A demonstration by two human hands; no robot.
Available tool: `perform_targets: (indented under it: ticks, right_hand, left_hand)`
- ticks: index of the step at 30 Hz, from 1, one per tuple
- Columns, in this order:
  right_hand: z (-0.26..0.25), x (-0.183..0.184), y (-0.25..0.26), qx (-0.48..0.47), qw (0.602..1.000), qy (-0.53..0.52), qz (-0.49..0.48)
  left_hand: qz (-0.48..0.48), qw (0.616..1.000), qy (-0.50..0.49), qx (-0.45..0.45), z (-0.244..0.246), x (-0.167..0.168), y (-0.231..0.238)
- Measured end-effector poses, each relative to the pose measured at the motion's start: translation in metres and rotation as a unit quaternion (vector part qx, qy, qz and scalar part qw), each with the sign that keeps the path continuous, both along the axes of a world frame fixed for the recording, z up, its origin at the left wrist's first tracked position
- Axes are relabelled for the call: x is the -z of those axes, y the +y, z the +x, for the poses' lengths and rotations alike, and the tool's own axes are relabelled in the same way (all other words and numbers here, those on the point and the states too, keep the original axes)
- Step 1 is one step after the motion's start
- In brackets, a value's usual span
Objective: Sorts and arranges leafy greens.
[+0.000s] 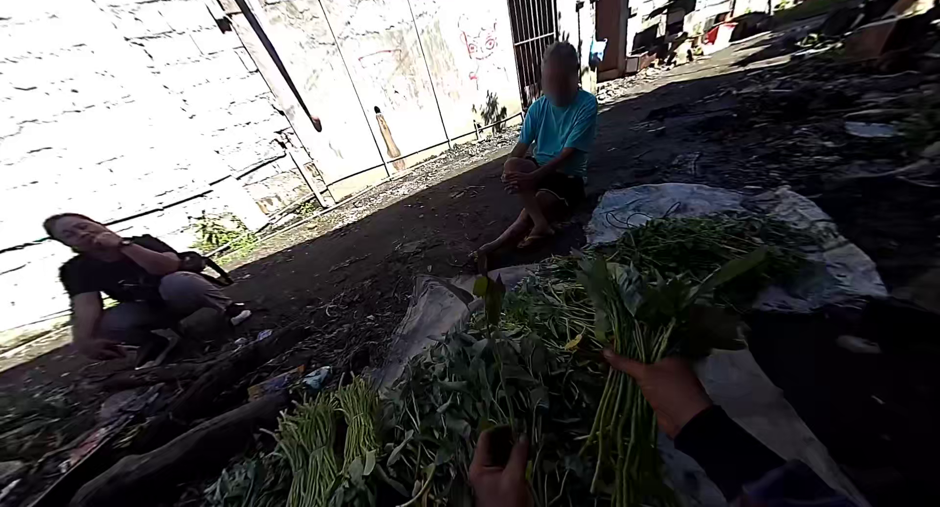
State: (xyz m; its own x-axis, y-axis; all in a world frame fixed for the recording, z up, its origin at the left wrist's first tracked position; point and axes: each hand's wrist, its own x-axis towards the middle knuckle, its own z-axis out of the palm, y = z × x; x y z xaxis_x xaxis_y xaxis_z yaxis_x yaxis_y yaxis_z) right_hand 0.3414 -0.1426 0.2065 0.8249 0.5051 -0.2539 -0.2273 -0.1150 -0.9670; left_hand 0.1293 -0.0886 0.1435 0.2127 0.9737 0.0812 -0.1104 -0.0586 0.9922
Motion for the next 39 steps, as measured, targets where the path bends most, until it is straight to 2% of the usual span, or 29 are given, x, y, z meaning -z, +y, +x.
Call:
perform_targets:
  ticks: [8, 13, 16, 19, 22, 24, 25, 26, 27, 29, 30, 32, 34, 37, 39]
  right_hand:
    - [-0.039, 0.018, 0.006, -0.051, 0.996, -0.001, -0.078]
    - [-0.057, 0.02, 0.005, -0.152, 0.971, -0.033, -0.181]
    - [-0.055, 0.015, 0.005, -0.173, 0.957, -0.043, -0.23]
    - [-0.055, 0.011, 0.002, -0.193, 0.954, -0.048, -0.226]
    - [-0.065, 0.007, -0.001, -0.237, 0.945, -0.065, -0.217]
    - [-0.07, 0.003, -0.003, -0.239, 0.947, -0.059, -0.206]
    - [-0.069, 0.0, -0.003, -0.233, 0.949, -0.053, -0.206]
    - [-0.065, -0.004, -0.002, -0.222, 0.951, -0.052, -0.208]
    - [-0.059, -0.007, -0.001, -0.208, 0.954, -0.052, -0.211]
    - [-0.044, -0.01, 0.0, -0.169, 0.965, -0.053, -0.194]
    - [-0.037, -0.011, 0.0, -0.148, 0.97, -0.055, -0.184]
    - [-0.026, -0.012, 0.002, -0.099, 0.98, -0.053, -0.167]
    - [-0.02, -0.013, 0.004, -0.065, 0.984, -0.041, -0.159]
    - [-0.019, -0.014, 0.006, -0.048, 0.987, -0.038, -0.151]
    - [-0.022, -0.014, 0.008, -0.045, 0.989, -0.044, -0.135]
  left_hand:
    - [-0.019, 0.998, 0.057, -0.028, 0.0, 0.04, -0.025]
    - [0.063, 0.984, 0.161, 0.029, 0.004, 0.053, -0.04]
    - [0.113, 0.973, 0.198, 0.044, 0.005, 0.056, -0.041]
    - [0.012, 0.986, 0.148, 0.078, 0.012, 0.039, -0.035]
    - [-0.085, 0.992, 0.091, 0.036, 0.029, 0.014, -0.02]
    - [-0.088, 0.991, 0.095, 0.028, 0.033, 0.009, -0.011]
    - [-0.069, 0.988, 0.133, 0.034, 0.031, 0.011, -0.008]
    - [-0.034, 0.976, 0.211, 0.051, 0.026, 0.016, -0.008]
    - [-0.004, 0.947, 0.309, 0.085, 0.019, 0.02, -0.008]
    - [0.0, 0.865, 0.473, 0.169, 0.001, 0.027, -0.008]
    - [-0.006, 0.83, 0.523, 0.191, -0.009, 0.034, -0.008]
    - [-0.003, 0.794, 0.575, 0.194, -0.028, 0.046, -0.006]
    - [0.04, 0.813, 0.549, 0.191, -0.041, 0.046, -0.005]
    - [0.132, 0.89, 0.386, 0.202, -0.038, 0.038, -0.011]
    - [0.173, 0.921, 0.279, 0.209, -0.022, 0.034, -0.02]
